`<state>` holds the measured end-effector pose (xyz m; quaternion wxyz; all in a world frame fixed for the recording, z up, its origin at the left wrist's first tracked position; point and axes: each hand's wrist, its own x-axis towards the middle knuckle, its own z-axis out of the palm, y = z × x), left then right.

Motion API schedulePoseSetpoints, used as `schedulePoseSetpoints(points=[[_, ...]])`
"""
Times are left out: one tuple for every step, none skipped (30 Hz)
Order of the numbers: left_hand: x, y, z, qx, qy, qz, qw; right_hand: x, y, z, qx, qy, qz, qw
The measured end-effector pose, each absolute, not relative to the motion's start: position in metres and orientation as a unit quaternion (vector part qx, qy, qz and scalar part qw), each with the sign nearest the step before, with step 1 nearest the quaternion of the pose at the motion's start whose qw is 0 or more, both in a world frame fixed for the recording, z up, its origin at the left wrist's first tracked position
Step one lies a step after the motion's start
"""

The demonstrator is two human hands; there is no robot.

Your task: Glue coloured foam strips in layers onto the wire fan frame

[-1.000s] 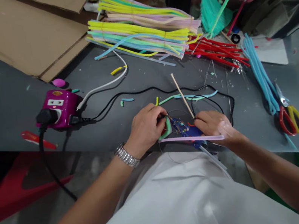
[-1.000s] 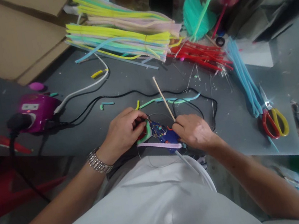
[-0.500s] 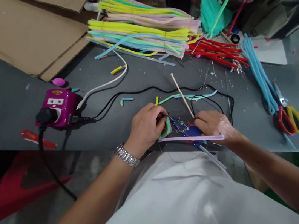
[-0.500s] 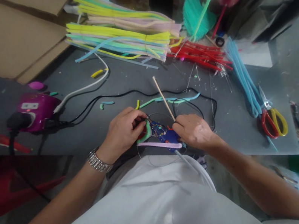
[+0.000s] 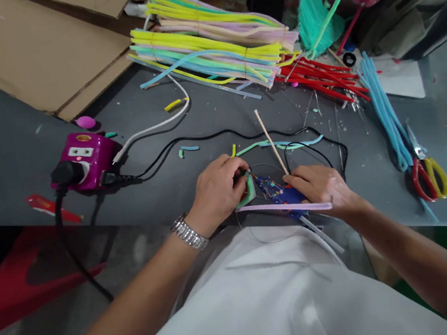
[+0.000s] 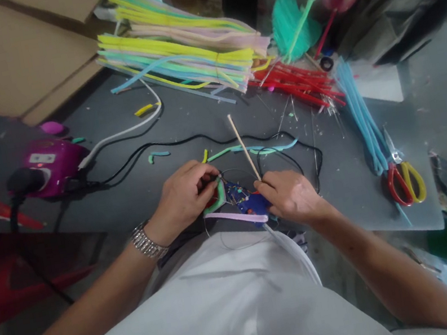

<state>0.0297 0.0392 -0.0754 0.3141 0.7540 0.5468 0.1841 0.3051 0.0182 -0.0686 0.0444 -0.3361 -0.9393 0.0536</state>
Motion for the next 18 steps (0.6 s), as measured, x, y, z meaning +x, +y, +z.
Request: schedulePoseSetpoints(points=[[0.03, 0.039, -0.076, 0.754, 0.547, 0.185, 0.313, 0.305, 0.019, -0.069, -0.336, -0.939, 0.059, 0.05], [0.03, 0.039, -0.076, 0.754, 0.546, 0.186, 0.312, 0.305, 0.019, -0.069, -0.336, -0.938, 0.066, 0.056], [0.03, 0.039, -0.076, 0.755, 0.546, 0.189, 0.311, 0.305, 0.02, -0.069, -0.335, -0.937, 0.076, 0.06], [0.03, 0.038, -0.077, 0.755, 0.545, 0.194, 0.309, 0.306, 0.02, -0.07, -0.333, -0.937, 0.087, 0.067], [0.03, 0.038, -0.078, 0.755, 0.544, 0.201, 0.307, 0.306, 0.02, -0.07, -0.331, -0.935, 0.1, 0.08], [0.029, 0.037, -0.079, 0.755, 0.542, 0.208, 0.305, 0.308, 0.019, -0.071, -0.333, -0.93, 0.119, 0.099], [0.029, 0.037, -0.08, 0.755, 0.54, 0.216, 0.303, 0.309, 0.017, -0.071, -0.34, -0.921, 0.143, 0.124], [0.029, 0.036, -0.081, 0.756, 0.537, 0.223, 0.301, 0.311, 0.015, -0.071, -0.355, -0.906, 0.17, 0.157], [0.029, 0.035, -0.082, 0.756, 0.535, 0.23, 0.299, 0.312, 0.012, -0.07, -0.385, -0.88, 0.199, 0.193], [0.028, 0.034, -0.083, 0.757, 0.532, 0.237, 0.296, 0.313, 0.008, -0.069, -0.432, -0.841, 0.227, 0.234], [0.028, 0.034, -0.084, 0.758, 0.529, 0.244, 0.294, 0.314, 0.004, -0.067, -0.488, -0.787, 0.255, 0.279], [0.028, 0.033, -0.085, 0.759, 0.526, 0.25, 0.291, 0.313, 0.0, -0.065, -0.541, -0.722, 0.281, 0.326], [0.028, 0.032, -0.086, 0.76, 0.522, 0.257, 0.289, 0.312, -0.004, -0.061, -0.584, -0.653, 0.305, 0.374], [0.028, 0.031, -0.087, 0.76, 0.52, 0.263, 0.287, 0.311, -0.007, -0.056, -0.612, -0.588, 0.327, 0.416], [0.028, 0.03, -0.087, 0.759, 0.52, 0.268, 0.285, 0.31, -0.01, -0.051, -0.623, -0.536, 0.347, 0.451], [0.028, 0.029, -0.087, 0.758, 0.52, 0.272, 0.285, 0.309, -0.012, -0.046, -0.622, -0.505, 0.363, 0.476], [0.028, 0.028, -0.087, 0.757, 0.52, 0.275, 0.285, 0.309, -0.014, -0.042, -0.62, -0.49, 0.377, 0.483], [0.028, 0.027, -0.087, 0.758, 0.519, 0.276, 0.284, 0.309, -0.016, -0.038, -0.62, -0.487, 0.389, 0.477]])
